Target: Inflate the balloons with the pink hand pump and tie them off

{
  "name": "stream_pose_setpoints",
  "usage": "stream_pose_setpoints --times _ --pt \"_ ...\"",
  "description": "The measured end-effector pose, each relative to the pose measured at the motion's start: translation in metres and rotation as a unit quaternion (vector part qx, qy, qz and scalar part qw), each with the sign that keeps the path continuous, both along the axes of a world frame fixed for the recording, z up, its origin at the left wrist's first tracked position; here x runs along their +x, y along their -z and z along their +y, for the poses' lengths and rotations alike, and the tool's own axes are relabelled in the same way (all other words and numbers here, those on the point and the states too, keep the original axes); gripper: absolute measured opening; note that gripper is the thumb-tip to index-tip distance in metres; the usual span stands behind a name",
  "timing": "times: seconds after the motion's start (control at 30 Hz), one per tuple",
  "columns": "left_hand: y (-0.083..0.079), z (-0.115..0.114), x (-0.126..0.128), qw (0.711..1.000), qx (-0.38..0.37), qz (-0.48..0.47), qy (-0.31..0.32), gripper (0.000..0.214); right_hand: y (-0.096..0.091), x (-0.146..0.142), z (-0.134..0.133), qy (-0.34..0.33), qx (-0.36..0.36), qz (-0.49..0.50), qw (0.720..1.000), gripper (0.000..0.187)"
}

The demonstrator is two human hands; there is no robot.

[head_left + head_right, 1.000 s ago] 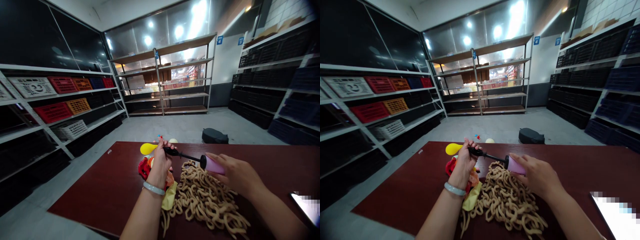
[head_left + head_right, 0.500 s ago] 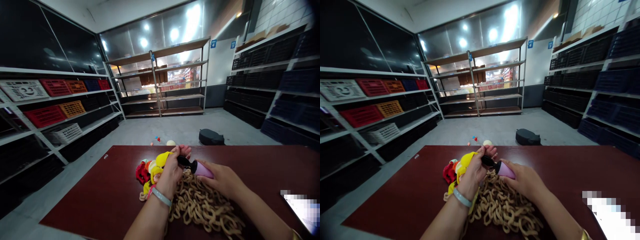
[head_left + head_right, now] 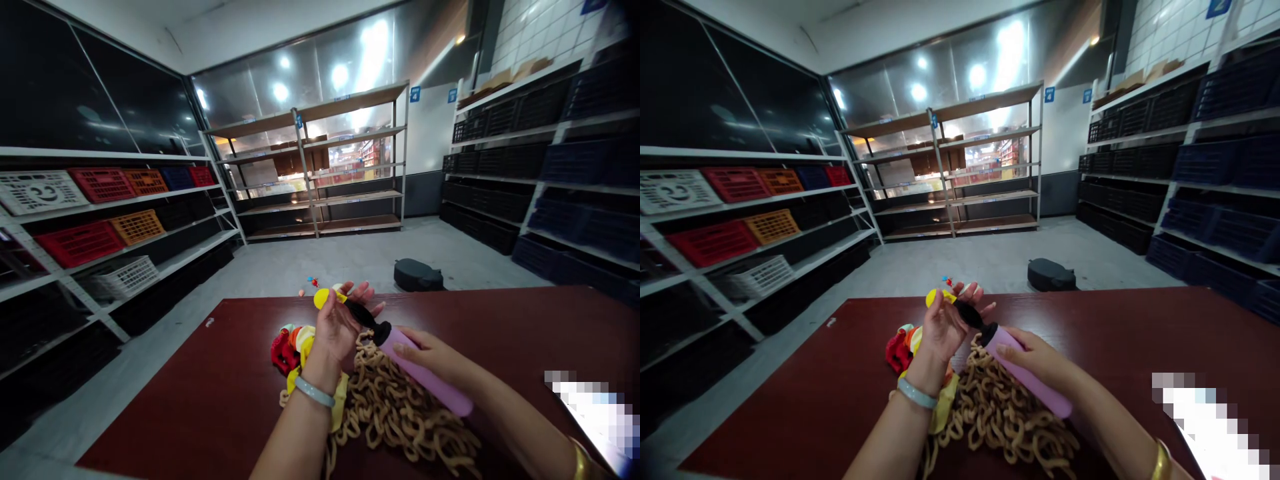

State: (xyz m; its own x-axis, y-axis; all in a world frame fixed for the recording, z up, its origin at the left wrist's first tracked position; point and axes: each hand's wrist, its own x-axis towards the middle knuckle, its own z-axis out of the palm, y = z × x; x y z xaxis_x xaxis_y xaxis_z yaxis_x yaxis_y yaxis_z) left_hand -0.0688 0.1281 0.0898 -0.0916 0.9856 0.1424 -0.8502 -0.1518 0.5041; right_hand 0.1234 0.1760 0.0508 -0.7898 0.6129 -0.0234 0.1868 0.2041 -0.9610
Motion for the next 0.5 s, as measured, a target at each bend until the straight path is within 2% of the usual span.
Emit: stream_pose_setpoints --times 0.1,0.23,0.37,0.5 --pt "0.000 0.006 0.001 1.000 0.009 0.010 -0.012 0.029 -0.006 0.002 -0.003 0.002 -0.054 -0.020 0.998 0.063" --pt "0.000 0.015 0.004 0.999 -0.016 -0.010 -0.034 0.019 -0.011 0.002 -0.003 -0.001 -0.030 -0.025 0.999 0.058" --pt "-0.001 0.020 0.011 0.997 -0.032 -0.019 -0.061 0.033 -0.012 0.005 -0.003 0.000 -0.032 -0.022 0.999 0.057" --pt "0.004 0.018 0.024 0.996 -0.029 0.030 -0.084 0.047 -0.011 0.010 -0.007 -0.006 -0.035 -0.009 0.999 0.056"
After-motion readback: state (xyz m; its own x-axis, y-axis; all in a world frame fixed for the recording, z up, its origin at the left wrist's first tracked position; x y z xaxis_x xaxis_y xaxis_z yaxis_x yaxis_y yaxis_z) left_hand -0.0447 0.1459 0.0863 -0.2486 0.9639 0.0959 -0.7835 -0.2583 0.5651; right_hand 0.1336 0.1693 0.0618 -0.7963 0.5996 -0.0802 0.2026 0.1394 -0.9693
